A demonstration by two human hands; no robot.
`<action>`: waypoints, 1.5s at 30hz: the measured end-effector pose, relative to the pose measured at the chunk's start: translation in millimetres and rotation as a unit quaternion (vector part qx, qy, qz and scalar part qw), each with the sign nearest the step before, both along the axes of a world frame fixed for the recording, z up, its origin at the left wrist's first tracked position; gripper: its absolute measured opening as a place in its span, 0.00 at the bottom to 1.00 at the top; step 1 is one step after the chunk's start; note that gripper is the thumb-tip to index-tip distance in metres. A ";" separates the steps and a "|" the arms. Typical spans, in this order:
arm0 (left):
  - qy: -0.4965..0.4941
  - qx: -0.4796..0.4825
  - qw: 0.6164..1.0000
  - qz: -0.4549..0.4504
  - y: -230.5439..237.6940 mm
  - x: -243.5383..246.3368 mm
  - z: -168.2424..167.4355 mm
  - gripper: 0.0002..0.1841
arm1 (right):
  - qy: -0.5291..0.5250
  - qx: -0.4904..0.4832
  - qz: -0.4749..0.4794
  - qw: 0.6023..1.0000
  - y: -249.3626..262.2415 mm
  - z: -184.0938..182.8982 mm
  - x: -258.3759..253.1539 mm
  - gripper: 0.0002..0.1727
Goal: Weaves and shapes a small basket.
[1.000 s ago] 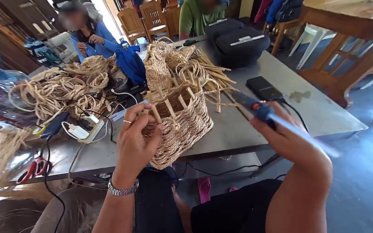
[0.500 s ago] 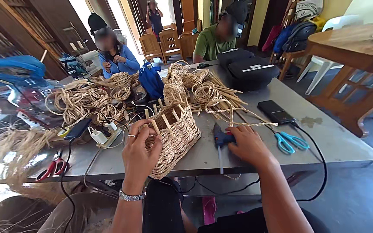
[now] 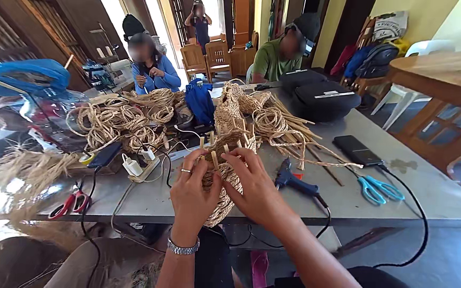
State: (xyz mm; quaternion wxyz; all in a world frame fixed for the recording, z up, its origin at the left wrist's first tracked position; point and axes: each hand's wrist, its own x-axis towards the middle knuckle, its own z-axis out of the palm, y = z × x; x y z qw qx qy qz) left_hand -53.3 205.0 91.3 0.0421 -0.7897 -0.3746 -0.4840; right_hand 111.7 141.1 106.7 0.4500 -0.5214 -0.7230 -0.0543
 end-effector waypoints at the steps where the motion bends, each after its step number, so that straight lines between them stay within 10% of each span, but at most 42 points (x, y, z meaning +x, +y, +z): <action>1: 0.000 0.002 1.000 0.001 0.2 0.2 -0.1 0.14 | 0.015 0.013 -0.002 1.000 3.0 -1.2 -1.9 0.24; 36: -0.017 0.014 1.000 0.000 10.7 4.4 -5.5 0.13 | 0.026 0.025 0.019 0.999 21.2 -0.5 -1.7 0.10; 45: -0.021 -0.068 0.982 -0.173 59.5 -17.8 9.9 0.09 | -0.097 -0.109 0.046 0.988 43.5 49.7 8.6 0.07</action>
